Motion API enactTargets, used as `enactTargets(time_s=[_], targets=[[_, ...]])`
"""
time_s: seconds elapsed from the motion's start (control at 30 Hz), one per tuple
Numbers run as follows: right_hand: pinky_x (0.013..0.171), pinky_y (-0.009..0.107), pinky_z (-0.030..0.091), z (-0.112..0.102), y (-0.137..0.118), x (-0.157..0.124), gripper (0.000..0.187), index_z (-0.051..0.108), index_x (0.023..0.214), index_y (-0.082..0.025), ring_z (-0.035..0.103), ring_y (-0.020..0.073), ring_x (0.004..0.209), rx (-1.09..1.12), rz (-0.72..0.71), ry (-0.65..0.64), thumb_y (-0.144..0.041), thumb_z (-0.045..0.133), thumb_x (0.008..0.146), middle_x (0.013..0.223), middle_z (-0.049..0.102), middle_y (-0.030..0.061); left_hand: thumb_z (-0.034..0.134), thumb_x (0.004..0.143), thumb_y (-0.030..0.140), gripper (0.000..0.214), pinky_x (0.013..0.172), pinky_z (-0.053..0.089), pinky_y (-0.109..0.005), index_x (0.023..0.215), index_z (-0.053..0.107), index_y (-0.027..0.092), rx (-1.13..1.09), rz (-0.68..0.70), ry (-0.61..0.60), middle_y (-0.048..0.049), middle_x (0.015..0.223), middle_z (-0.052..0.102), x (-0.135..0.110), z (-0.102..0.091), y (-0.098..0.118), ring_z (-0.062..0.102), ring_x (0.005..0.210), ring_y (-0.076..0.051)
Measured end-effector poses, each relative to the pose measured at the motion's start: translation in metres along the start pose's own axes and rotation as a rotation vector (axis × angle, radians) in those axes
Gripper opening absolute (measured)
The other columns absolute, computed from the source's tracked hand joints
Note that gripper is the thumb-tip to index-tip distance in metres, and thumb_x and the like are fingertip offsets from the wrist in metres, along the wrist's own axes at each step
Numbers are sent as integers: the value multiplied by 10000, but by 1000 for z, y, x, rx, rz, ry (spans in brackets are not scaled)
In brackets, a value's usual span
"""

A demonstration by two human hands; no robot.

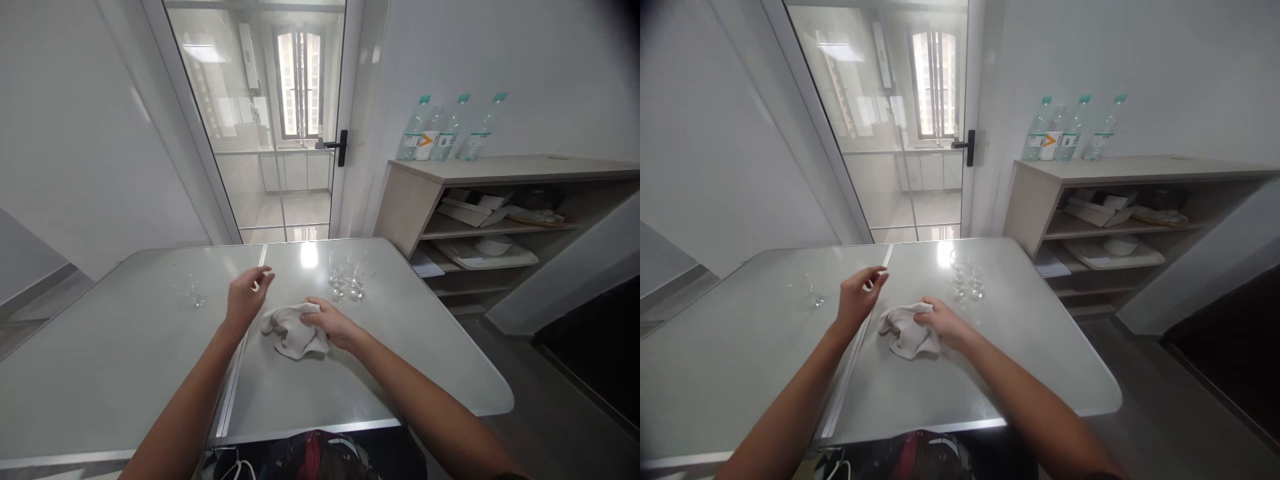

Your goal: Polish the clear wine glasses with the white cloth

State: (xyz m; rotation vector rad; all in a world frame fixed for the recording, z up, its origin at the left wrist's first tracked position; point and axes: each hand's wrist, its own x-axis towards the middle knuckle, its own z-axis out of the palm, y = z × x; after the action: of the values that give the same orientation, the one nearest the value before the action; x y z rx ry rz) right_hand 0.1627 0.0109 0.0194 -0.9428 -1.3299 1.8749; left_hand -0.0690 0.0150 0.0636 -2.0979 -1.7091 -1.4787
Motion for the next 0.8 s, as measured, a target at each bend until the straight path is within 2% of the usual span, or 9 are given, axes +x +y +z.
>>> enactTargets(time_s=[0.17, 0.23, 0.27, 0.37, 0.47, 0.53, 0.63, 0.7, 0.8], targets=[[754, 326, 476, -4, 7, 8, 443, 742, 938, -151, 644, 227, 832, 71, 16, 52, -479, 861, 664, 872, 740, 58, 528, 988, 248, 211, 801, 524, -291, 1101, 680, 155, 163, -121, 510, -53, 963, 689, 14, -67, -3, 636, 828, -152], [770, 340, 481, -5, 7, 11, 467, 758, 943, -148, 652, 235, 836, 115, 2, 102, -496, 866, 652, 871, 752, 63, 529, 950, 185, 260, 860, 541, -339, 1189, 626, 146, 261, -180, 641, -88, 1151, 646, 14, -97, -21, 628, 990, -194], [768, 339, 482, -6, 8, 11, 466, 762, 945, -152, 652, 230, 826, 137, -6, 127, -492, 870, 646, 865, 754, 57, 597, 886, 164, 386, 925, 543, -384, 1270, 576, 138, 318, -224, 651, -112, 1267, 604, 11, -109, -33, 610, 1093, -230], [751, 326, 484, -6, 9, 13, 436, 768, 937, -155, 648, 213, 798, 144, -31, 141, -469, 871, 652, 856, 754, 47, 850, 655, 277, 944, 1180, 374, -572, 1457, 397, 68, 424, -461, 443, -214, 1477, 482, -2, -129, -76, 471, 1369, -387], [737, 319, 495, -4, 11, 12, 424, 767, 927, -154, 658, 217, 797, 160, -13, 147, -465, 877, 661, 851, 756, 49, 916, 565, 511, 1250, 1119, 449, -585, 1543, 261, 91, 323, -742, 172, -273, 1532, 448, -16, -123, -116, 503, 1371, -451], [737, 317, 510, -2, 11, 12, 415, 762, 928, -157, 673, 223, 814, 223, 28, 169, -468, 875, 677, 854, 760, 55, 899, 583, 558, 1209, 1101, 469, -571, 1521, 285, 106, 272, -811, 98, -275, 1481, 522, -22, -113, -135, 556, 1337, -436], [736, 312, 527, -3, 12, 13, 367, 755, 897, -151, 687, 221, 814, 280, 82, 207, -439, 871, 702, 852, 763, 72, 783, 756, 529, 851, 1074, 497, -522, 1413, 415, 131, 178, -728, 91, -233, 1347, 646, -24, -98, -144, 636, 1264, -364], [718, 312, 528, -5, 15, 15, 347, 751, 868, -144, 686, 215, 782, 256, 102, 214, -415, 881, 694, 839, 761, 80, 713, 832, 484, 669, 1005, 545, -470, 1359, 461, 159, 90, -638, 103, -194, 1282, 681, -21, -89, -134, 702, 1149, -309], [695, 319, 522, -7, 21, 21, 396, 750, 871, -139, 676, 212, 741, 220, 97, 209, -443, 895, 664, 818, 756, 82, 725, 835, 504, 604, 918, 581, -417, 1328, 505, 233, -6, -467, 64, -105, 1228, 692, -13, -69, -101, 745, 950, -236]])
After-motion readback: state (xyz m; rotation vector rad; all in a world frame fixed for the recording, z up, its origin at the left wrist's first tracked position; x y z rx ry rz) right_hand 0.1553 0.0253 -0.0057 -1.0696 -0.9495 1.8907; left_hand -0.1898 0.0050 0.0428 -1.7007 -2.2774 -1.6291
